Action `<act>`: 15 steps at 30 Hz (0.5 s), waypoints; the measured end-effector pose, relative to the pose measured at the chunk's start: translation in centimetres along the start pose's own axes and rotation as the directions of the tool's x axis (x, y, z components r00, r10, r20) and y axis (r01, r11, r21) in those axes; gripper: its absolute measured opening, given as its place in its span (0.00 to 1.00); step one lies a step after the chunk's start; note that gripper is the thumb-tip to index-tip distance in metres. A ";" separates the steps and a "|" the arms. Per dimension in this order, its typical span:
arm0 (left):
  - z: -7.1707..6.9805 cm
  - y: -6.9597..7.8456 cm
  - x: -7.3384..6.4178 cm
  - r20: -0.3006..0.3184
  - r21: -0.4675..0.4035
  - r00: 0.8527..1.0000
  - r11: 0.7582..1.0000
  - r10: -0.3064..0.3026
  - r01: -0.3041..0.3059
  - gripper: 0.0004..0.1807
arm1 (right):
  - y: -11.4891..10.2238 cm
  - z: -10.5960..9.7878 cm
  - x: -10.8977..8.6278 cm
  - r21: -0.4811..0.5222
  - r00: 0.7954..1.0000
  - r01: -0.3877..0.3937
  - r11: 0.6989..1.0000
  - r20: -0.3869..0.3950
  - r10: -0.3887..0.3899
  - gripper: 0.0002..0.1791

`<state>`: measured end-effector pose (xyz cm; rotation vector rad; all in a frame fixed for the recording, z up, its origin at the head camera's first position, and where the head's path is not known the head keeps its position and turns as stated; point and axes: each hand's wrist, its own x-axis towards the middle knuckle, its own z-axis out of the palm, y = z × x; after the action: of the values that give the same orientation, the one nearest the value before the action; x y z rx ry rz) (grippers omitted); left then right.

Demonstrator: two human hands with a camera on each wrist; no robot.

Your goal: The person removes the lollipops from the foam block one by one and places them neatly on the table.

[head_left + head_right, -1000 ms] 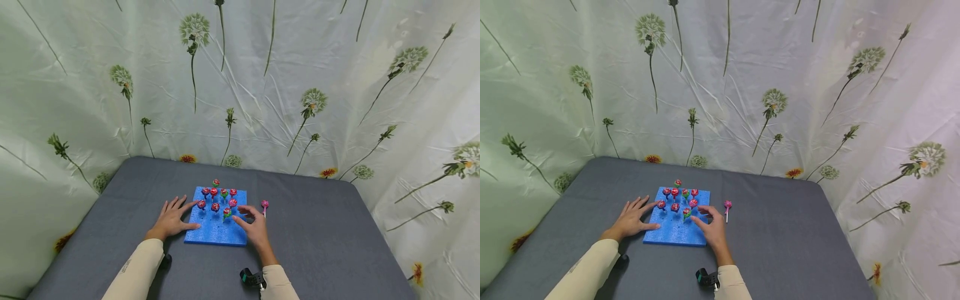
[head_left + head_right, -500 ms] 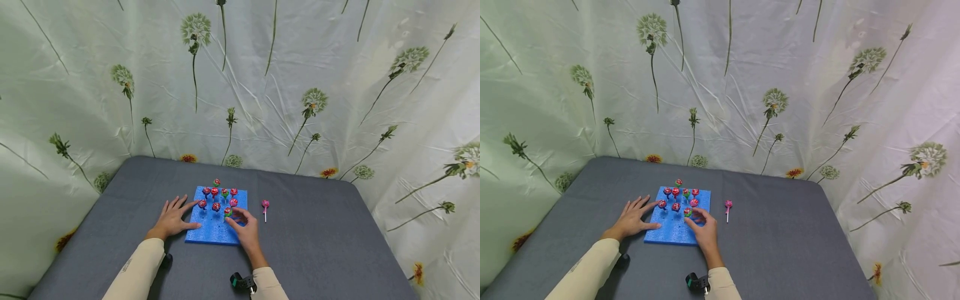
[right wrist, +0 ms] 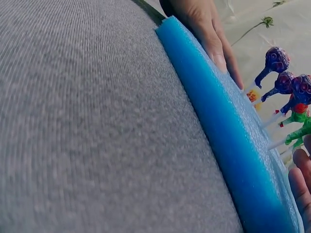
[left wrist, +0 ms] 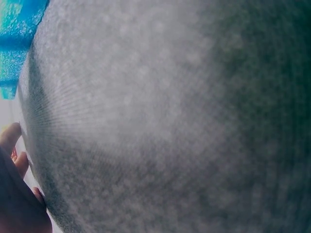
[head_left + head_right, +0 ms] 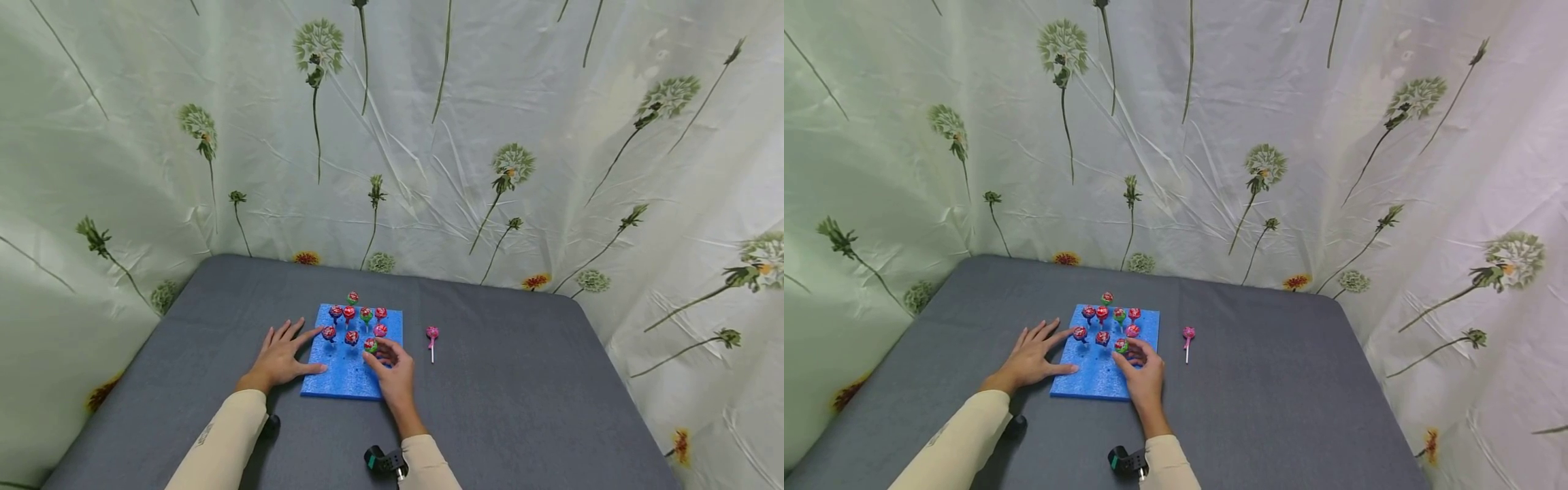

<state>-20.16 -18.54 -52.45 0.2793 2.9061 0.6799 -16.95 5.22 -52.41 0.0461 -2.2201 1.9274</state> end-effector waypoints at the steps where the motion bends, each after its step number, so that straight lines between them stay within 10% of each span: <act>1: 0.0 0.0 0.0 0.001 0.000 1.000 1.000 -0.002 0.002 0.51 | -0.1 0.1 0.0 -0.004 1.000 0.005 1.000 -0.006 -0.005 0.18; 15: -0.1 0.1 0.0 0.004 -0.003 1.000 1.000 -0.003 0.003 0.52 | -4.3 -0.2 -1.1 -0.020 0.998 0.058 0.998 0.010 -0.058 0.14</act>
<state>-20.12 -18.46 -52.30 0.2749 2.9005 0.6826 -15.23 4.64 -48.42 0.1155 -2.2182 1.8783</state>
